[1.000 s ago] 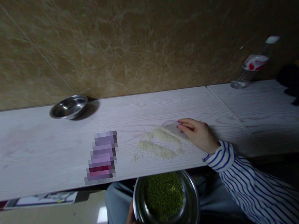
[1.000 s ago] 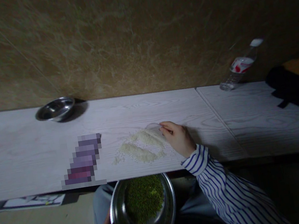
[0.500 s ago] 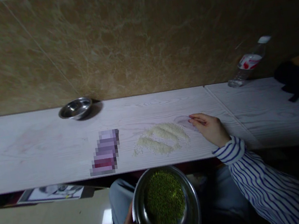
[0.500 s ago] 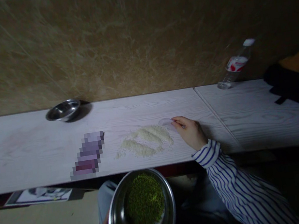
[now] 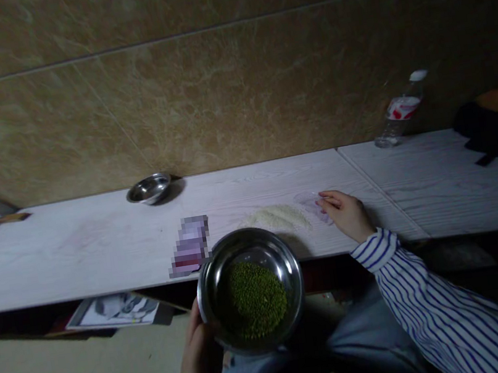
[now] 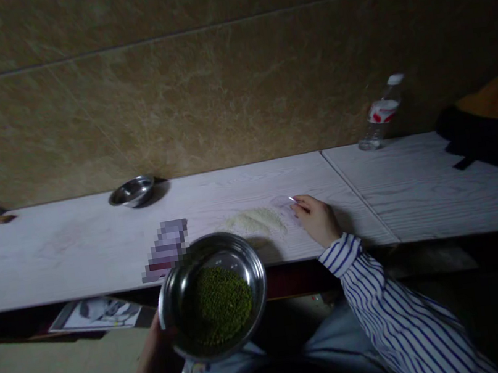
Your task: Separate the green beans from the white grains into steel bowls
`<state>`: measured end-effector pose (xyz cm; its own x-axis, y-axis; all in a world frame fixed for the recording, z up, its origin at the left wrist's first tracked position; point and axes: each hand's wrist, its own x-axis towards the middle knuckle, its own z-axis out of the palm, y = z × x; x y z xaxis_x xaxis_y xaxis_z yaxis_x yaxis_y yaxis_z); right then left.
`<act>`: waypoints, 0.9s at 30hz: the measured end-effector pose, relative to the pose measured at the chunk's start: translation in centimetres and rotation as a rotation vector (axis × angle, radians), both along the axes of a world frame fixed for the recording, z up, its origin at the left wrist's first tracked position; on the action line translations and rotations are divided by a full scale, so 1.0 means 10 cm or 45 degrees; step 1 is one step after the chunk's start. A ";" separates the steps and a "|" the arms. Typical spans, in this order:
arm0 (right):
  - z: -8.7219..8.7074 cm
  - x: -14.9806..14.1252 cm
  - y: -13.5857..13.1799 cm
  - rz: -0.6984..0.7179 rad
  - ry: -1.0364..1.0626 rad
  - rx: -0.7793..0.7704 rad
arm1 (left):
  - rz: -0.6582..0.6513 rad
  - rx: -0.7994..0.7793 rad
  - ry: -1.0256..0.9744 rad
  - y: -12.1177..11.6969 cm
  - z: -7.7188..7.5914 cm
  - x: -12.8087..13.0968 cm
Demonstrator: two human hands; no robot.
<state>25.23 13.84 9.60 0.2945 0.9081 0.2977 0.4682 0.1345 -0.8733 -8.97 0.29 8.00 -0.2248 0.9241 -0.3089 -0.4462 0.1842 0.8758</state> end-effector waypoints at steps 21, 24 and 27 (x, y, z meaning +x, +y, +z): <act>-0.10 -0.29 0.22 0.006 -0.231 -0.064 | -0.021 -0.009 -0.021 0.74 0.58 0.43; -0.01 -0.25 0.16 0.029 -0.327 -0.048 | -0.058 -0.027 -0.026 0.91 0.61 0.45; 0.13 -0.23 0.17 0.066 -0.351 -0.016 | -0.086 -0.041 -0.024 1.06 0.66 0.51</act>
